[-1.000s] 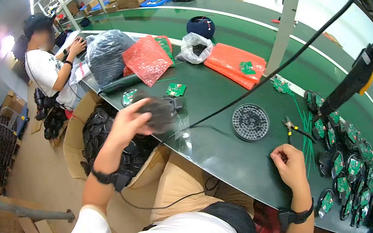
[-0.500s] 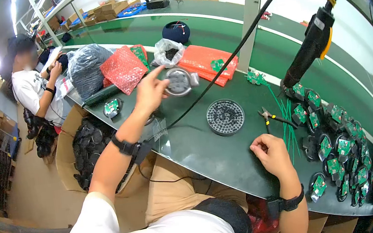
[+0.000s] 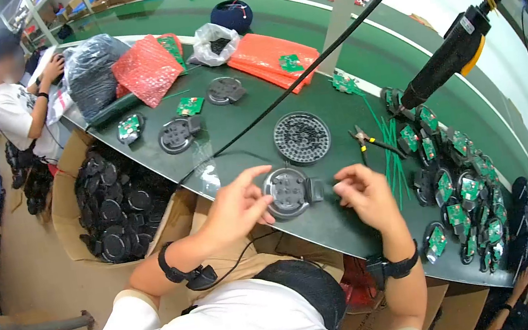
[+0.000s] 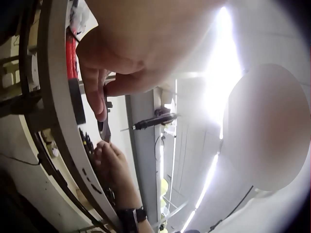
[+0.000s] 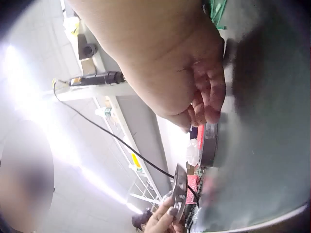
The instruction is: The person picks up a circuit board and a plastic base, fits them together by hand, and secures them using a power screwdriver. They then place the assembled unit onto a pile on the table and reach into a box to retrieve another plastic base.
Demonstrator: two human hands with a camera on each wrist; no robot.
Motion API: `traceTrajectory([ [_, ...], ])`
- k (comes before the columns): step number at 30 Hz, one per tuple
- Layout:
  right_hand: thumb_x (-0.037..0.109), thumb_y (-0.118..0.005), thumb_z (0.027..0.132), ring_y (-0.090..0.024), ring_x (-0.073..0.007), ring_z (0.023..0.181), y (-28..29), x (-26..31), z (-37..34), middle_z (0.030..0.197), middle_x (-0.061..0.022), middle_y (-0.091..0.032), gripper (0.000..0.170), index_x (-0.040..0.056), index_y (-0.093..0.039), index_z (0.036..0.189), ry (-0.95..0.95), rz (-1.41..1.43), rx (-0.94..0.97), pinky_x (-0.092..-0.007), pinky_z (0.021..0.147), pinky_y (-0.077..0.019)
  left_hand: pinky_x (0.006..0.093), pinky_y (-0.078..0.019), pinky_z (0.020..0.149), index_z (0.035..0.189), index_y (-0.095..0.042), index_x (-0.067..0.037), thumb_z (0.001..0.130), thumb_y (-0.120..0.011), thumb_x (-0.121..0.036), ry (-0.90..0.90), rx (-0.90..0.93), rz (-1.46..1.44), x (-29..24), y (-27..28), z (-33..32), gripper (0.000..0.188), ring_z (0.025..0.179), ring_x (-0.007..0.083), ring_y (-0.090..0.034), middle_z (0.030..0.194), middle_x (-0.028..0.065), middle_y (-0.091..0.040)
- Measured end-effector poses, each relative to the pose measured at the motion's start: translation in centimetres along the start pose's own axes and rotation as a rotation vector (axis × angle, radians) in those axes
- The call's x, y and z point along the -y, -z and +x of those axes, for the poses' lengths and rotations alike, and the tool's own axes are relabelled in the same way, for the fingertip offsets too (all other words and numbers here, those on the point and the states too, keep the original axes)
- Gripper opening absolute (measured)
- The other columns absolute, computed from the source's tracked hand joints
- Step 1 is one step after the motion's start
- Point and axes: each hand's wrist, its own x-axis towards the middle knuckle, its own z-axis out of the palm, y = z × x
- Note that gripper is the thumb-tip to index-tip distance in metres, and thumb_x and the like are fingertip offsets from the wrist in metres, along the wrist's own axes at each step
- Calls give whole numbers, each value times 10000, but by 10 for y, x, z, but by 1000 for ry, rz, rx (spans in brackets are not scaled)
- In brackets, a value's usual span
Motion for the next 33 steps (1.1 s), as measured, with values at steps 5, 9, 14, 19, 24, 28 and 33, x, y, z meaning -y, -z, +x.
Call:
traceTrajectory([
  [5,-34,-800,898,-667,-87,777,-10,-4,7,946,-37,-667,387,-48,-658,1257,38,-82,63,-260,686,-568,349,-579,649,1500,-551,-42,989,-745,-124,-99,95,265,10,-17,5,553,726,219,-775,954,123,-755],
  [9,-37,-792,894,-653,-88,749,-12,2,4,901,-40,-669,427,-33,-665,1301,31,-120,32,-265,672,-553,405,-573,707,1384,-645,-70,898,-850,-323,-230,167,577,7,-17,2,586,743,283,-725,1005,92,-721],
  [14,36,-824,883,-657,-162,608,-24,18,-15,733,-83,-685,413,-17,-620,1238,64,-412,49,-318,589,-530,441,-547,851,1385,-650,-110,759,-919,-449,-290,67,778,-15,-22,7,761,1085,319,-656,1220,114,-624],
  [19,192,-823,919,-728,-319,646,-34,44,-32,727,-145,-722,219,28,-691,977,88,-613,246,-415,619,-556,477,-468,1005,1407,-650,-145,741,-910,-382,-414,93,904,-9,-25,15,753,1250,341,-551,1307,111,-594],
  [24,124,-752,962,-721,-281,685,-36,54,8,791,-166,-725,123,1,-743,969,201,-542,30,-383,649,-555,503,-419,1060,1370,-701,-202,798,-835,-218,-578,231,976,0,-13,16,588,1331,342,-511,1447,90,-573],
  [28,82,-744,921,-735,-282,734,-42,59,101,854,-174,-741,91,-1,-742,958,406,-598,-258,-384,696,-571,499,-426,1082,1357,-719,-221,844,-742,-115,-636,285,954,1,-8,15,525,1421,344,-469,1580,82,-510],
  [33,183,-805,878,-738,-383,869,-37,49,231,902,-210,-746,188,13,-759,945,449,-742,-448,-457,788,-577,507,-430,1128,1388,-701,-184,849,-723,-97,-620,277,848,6,-2,12,546,1474,375,-434,1619,95,-475],
])
